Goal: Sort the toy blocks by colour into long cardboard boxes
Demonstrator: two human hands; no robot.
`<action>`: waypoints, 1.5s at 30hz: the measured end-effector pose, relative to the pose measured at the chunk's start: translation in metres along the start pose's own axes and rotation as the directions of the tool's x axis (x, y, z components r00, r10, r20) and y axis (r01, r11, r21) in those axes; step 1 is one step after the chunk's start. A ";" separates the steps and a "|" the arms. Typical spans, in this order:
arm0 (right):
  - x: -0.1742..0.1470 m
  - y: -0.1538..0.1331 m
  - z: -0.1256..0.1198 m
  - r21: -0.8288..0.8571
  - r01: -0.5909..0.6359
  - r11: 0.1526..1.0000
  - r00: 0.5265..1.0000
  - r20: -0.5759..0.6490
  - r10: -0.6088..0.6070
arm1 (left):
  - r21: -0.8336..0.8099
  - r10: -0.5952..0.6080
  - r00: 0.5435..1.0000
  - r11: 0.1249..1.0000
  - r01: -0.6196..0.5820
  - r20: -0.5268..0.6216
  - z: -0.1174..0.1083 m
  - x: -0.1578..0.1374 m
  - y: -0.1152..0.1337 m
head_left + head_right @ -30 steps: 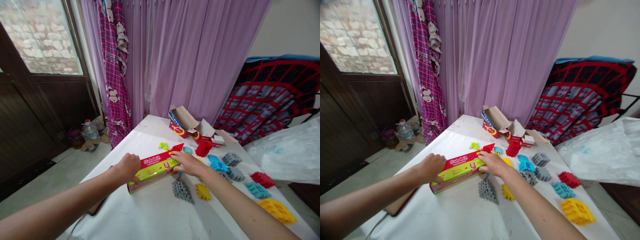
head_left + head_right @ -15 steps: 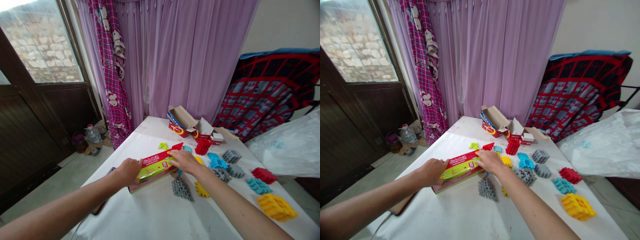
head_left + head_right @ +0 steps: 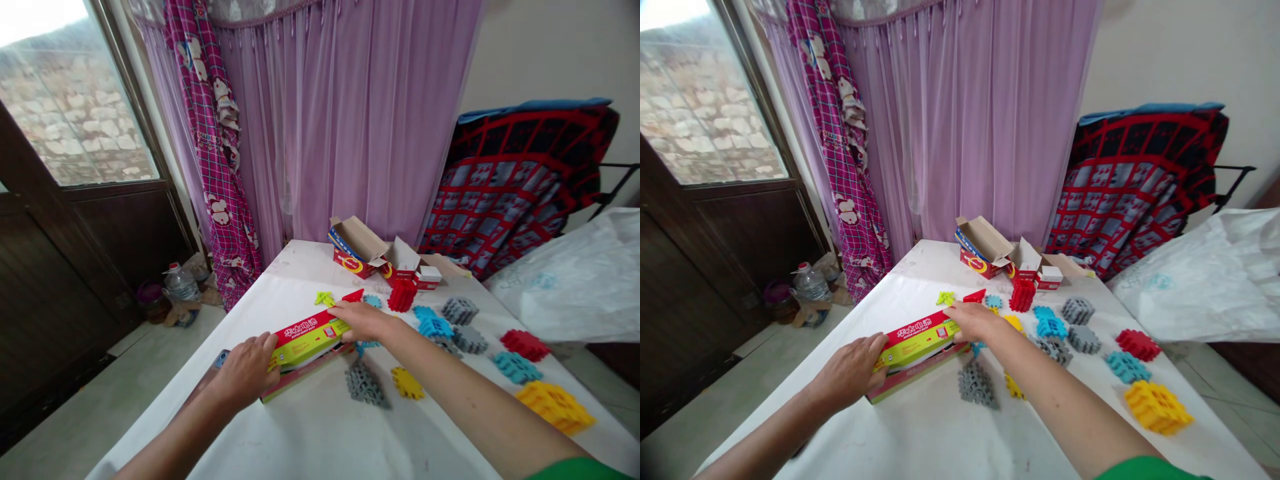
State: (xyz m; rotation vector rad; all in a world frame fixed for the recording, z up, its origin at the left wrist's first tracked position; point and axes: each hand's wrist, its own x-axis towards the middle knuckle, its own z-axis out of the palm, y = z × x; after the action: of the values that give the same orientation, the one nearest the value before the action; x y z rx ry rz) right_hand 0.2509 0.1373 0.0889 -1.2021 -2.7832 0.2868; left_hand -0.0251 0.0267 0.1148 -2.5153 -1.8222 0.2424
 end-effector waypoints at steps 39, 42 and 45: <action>0.047 0.033 0.018 0.732 -0.050 0.680 0.785 -0.392 0.480 | -0.806 -0.707 0.666 0.526 0.272 -0.237 0.047 -0.004 -0.042; 0.051 0.038 0.027 0.717 -0.087 0.692 0.799 -0.365 0.479 | -0.741 -0.718 0.660 0.563 0.366 -0.220 0.053 -0.003 -0.045; 0.049 0.039 0.042 0.730 -0.122 0.673 0.805 -0.324 0.497 | -0.705 -0.735 0.649 0.565 0.428 -0.195 0.055 -0.002 -0.049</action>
State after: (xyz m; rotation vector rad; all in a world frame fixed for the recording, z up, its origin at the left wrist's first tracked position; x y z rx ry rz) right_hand 0.2383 0.1934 0.0406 -1.2973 -1.7290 0.8124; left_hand -0.0795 0.0367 0.0660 -1.6858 -2.6278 -1.0549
